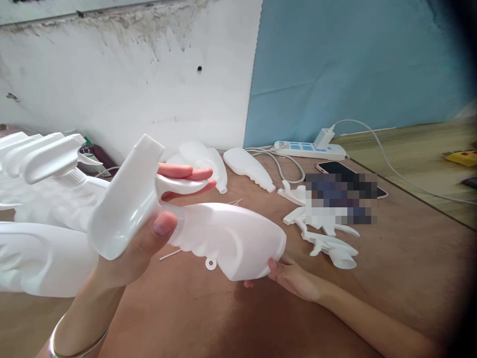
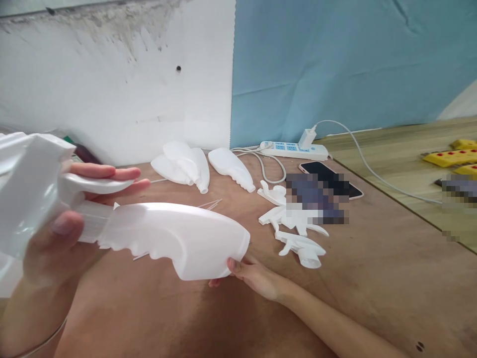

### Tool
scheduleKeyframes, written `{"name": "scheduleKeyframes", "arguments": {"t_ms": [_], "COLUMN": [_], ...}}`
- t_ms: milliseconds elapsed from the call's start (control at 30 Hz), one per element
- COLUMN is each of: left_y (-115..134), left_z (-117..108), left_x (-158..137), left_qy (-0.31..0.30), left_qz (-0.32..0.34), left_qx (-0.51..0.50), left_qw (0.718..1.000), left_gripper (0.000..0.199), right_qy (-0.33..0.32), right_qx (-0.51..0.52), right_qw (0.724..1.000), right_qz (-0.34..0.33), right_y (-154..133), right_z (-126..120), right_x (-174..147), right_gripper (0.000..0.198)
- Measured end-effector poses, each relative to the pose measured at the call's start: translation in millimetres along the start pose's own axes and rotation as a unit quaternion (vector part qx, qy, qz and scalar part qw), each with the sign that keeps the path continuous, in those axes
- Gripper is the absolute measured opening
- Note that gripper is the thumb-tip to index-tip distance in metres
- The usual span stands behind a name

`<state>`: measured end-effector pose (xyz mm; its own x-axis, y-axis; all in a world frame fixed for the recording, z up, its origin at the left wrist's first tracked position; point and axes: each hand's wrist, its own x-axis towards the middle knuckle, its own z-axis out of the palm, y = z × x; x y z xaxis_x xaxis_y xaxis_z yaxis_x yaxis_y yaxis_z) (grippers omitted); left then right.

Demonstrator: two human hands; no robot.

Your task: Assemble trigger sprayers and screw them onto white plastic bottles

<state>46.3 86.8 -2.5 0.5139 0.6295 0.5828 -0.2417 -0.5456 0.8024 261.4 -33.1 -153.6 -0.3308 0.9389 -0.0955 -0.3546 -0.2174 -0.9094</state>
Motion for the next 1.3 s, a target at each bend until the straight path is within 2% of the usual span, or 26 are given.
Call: {"name": "scheduleKeyframes", "arguments": {"t_ms": [100,200,300,367,467,567,600,667,767,900,967,1033,1100,1133,1200,1300], "left_y": [2.4,5.3,7.1,6.6,2.2,-8.2,-12.7,-22.1,-32.5,-35.6,-35.2,-36.5,-41.4,-45.1,-53.9,-63.8], "left_z": [2.1,0.5,-5.7,-8.4,-1.5,20.4,29.1,44.1,51.3,28.6,11.1,-5.1,-17.4,-21.8,-27.9,-31.5], "left_x": [1.8,3.3,2.8,2.0,0.5,-3.6,-5.5,-8.8,-8.8,1.7,8.9,15.8,21.4,23.6,26.6,27.9], "left_qy": [0.022,0.050,0.093,0.128,0.116,0.019,-0.021,-0.056,-0.048,0.039,0.105,0.152,0.164,0.162,0.144,0.103], "left_qz": [0.001,0.000,-0.001,-0.016,-0.095,-0.205,-0.232,-0.254,-0.254,-0.212,-0.178,-0.155,-0.147,-0.151,-0.176,-0.216], "left_qx": [0.047,0.161,0.257,0.282,0.249,0.143,0.101,0.050,0.046,0.153,0.287,0.445,0.559,0.594,0.632,0.648], "left_qw": [0.999,0.986,0.962,0.951,0.957,0.968,0.967,0.964,0.965,0.964,0.935,0.869,0.800,0.774,0.740,0.723], "left_gripper": [0.026,0.021,0.033,0.042,0.039,0.025,0.025,0.028,0.029,0.035,0.038,0.042,0.051,0.056,0.065,0.066], "right_qy": [0.019,0.046,0.069,0.085,0.109,0.114,0.113,0.117,0.123,0.076,0.063,0.060,0.058,0.057,0.058,0.062], "right_qx": [0.030,0.061,0.087,0.106,0.128,0.134,0.133,0.134,0.134,0.111,0.105,0.100,0.094,0.092,0.091,0.092], "right_qw": [0.999,0.997,0.994,0.991,0.986,0.984,0.984,0.984,0.983,0.991,0.992,0.993,0.994,0.994,0.994,0.994], "right_qz": [0.003,0.004,0.002,0.000,-0.013,-0.022,-0.023,-0.026,-0.034,-0.017,-0.008,-0.008,-0.009,-0.009,-0.009,-0.006], "right_y": [-1.9,-5.7,-6.9,-6.5,-5.7,-4.0,-3.2,-2.2,-3.9,-12.0,-15.3,-16.6,-16.2,-15.7,-14.8,-14.5], "right_z": [3.8,8.5,9.0,7.3,4.2,2.7,2.7,3.0,4.4,6.7,7.3,7.3,6.9,6.7,6.2,5.9], "right_x": [3.3,6.8,8.3,8.4,8.6,9.1,9.3,9.7,10.3,11.1,11.3,11.3,11.2,11.2,11.0,10.7], "right_gripper": [0.053,0.057,0.055,0.052,0.046,0.043,0.042,0.041,0.037,0.043,0.050,0.050,0.049,0.048,0.047,0.048]}}
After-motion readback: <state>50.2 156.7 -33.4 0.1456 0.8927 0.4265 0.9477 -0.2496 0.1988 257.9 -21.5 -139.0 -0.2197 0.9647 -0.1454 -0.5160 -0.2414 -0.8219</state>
